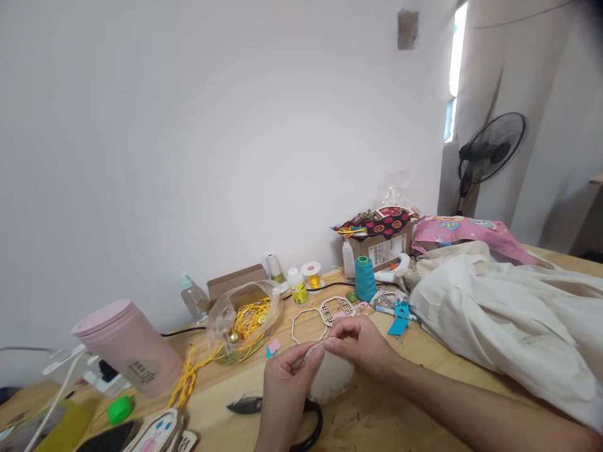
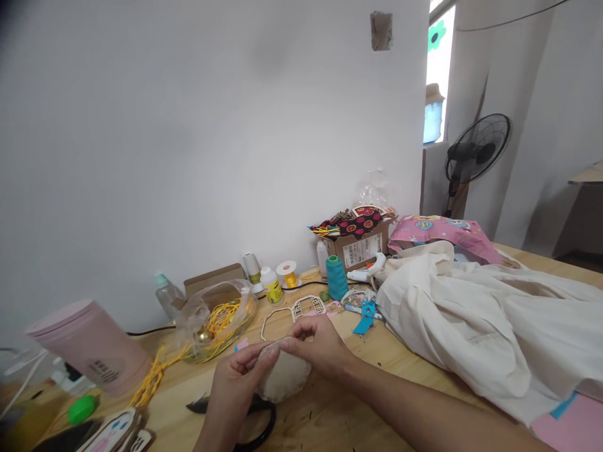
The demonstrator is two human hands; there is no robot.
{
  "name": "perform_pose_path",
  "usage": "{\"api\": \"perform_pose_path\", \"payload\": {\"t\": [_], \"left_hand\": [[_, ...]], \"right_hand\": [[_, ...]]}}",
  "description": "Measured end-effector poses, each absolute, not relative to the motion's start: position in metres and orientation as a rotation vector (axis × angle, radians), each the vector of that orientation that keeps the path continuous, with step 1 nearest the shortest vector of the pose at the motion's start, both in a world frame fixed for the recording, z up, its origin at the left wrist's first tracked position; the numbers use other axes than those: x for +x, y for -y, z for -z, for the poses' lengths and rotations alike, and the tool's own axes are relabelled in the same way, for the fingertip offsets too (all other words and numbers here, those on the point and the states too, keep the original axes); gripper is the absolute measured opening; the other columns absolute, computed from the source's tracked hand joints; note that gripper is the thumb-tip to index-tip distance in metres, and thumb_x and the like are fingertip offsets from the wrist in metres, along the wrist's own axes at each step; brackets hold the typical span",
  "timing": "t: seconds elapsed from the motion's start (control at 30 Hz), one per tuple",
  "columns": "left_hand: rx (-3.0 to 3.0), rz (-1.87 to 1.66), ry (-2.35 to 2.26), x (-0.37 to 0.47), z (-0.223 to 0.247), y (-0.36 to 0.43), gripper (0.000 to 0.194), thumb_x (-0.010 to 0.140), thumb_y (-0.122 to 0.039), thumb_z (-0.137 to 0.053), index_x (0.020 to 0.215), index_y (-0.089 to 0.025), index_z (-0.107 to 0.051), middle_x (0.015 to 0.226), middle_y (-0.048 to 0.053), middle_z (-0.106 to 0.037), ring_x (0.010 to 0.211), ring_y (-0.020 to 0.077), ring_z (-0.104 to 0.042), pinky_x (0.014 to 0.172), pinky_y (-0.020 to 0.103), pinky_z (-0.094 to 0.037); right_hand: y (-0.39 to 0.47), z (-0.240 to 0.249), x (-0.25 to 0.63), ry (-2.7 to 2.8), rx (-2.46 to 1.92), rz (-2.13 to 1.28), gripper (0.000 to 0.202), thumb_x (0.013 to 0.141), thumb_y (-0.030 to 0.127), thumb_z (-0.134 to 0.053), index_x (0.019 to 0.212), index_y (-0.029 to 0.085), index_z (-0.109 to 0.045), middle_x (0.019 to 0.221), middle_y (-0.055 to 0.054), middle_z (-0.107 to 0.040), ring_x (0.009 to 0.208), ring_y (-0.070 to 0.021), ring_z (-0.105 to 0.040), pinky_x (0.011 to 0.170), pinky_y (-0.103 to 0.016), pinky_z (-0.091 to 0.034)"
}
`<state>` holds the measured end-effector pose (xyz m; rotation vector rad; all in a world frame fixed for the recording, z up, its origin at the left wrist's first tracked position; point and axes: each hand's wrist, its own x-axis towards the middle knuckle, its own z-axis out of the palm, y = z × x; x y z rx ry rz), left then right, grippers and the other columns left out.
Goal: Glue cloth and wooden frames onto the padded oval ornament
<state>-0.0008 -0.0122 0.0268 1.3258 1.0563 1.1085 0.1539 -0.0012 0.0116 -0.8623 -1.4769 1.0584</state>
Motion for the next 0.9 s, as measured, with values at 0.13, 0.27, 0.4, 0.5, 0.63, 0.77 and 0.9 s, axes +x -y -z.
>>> {"api": "perform_pose_path", "payload": {"t": [0.13, 0.27, 0.4, 0.5, 0.63, 0.77, 0.9], "left_hand": [[1.238, -1.101, -1.043, 0.002, -0.026, 0.014, 0.030, 0.057, -0.035, -0.071, 0.080, -0.016, -0.071, 0.062, 0.004, -0.071, 0.059, 0.0169, -0.062, 0.055, 0.022, -0.049], [1.174, -1.086, -1.058, 0.003, -0.026, 0.015, 0.030, 0.055, -0.036, -0.073, 0.076, -0.015, -0.072, 0.058, 0.004, -0.069, 0.052, 0.0155, -0.060, 0.053, 0.023, -0.049], [1.187, -1.087, -1.033, 0.003, -0.024, 0.015, 0.028, 0.055, -0.033, -0.073, 0.076, -0.014, -0.072, 0.060, 0.004, -0.069, 0.057, 0.0157, -0.060, 0.055, 0.023, -0.048], [1.148, -1.092, -1.030, 0.003, -0.025, 0.015, 0.031, 0.057, -0.036, -0.071, 0.078, -0.013, -0.071, 0.060, 0.005, -0.069, 0.054, 0.0155, -0.060, 0.052, 0.023, -0.047], [1.118, -1.156, -1.063, 0.003, -0.025, 0.012, 0.030, 0.055, -0.037, -0.072, 0.071, -0.012, -0.070, 0.056, 0.004, -0.068, 0.052, 0.0142, -0.058, 0.050, 0.022, -0.046], [1.094, -1.203, -1.107, 0.003, -0.022, 0.008, 0.025, 0.047, -0.034, -0.076, 0.057, -0.013, -0.067, 0.048, 0.000, -0.065, 0.045, 0.0091, -0.053, 0.044, 0.017, -0.041], [1.068, -1.164, -1.107, 0.003, -0.020, 0.008, 0.028, 0.051, -0.037, -0.074, 0.059, -0.011, -0.067, 0.045, 0.001, -0.064, 0.041, 0.0101, -0.052, 0.042, 0.019, -0.040]], "right_hand": [[0.000, -0.014, 0.156, 1.489, -0.834, -1.058, 0.036, 0.066, 0.048, -0.060, 0.054, 0.014, -0.061, 0.057, 0.000, -0.051, 0.059, -0.0132, -0.045, 0.056, -0.025, -0.034], [0.001, -0.013, 0.154, 1.470, -0.874, -1.095, 0.037, 0.069, 0.047, -0.057, 0.054, 0.013, -0.059, 0.056, 0.001, -0.048, 0.054, -0.0117, -0.043, 0.051, -0.024, -0.032], [0.001, -0.010, 0.151, 1.465, -0.922, -1.095, 0.034, 0.068, 0.045, -0.060, 0.056, 0.013, -0.058, 0.056, 0.001, -0.048, 0.056, -0.0117, -0.042, 0.050, -0.022, -0.032], [0.000, -0.008, 0.151, 1.476, -0.902, -1.150, 0.043, 0.074, 0.050, -0.049, 0.052, 0.013, -0.053, 0.052, 0.002, -0.044, 0.050, -0.0099, -0.039, 0.046, -0.021, -0.031], [0.002, -0.012, 0.151, 1.507, -0.906, -1.115, 0.037, 0.073, 0.046, -0.052, 0.060, 0.012, -0.059, 0.053, 0.001, -0.050, 0.052, -0.0115, -0.043, 0.049, -0.023, -0.034], [0.006, -0.018, 0.148, 1.533, -0.921, -1.005, 0.021, 0.067, 0.034, -0.062, 0.064, 0.013, -0.066, 0.063, -0.003, -0.059, 0.064, -0.0155, -0.050, 0.060, -0.026, -0.036], [0.006, -0.016, 0.147, 1.482, -0.919, -1.027, 0.019, 0.066, 0.031, -0.063, 0.063, 0.013, -0.067, 0.063, -0.003, -0.061, 0.063, -0.0156, -0.051, 0.061, -0.027, -0.037]]}}
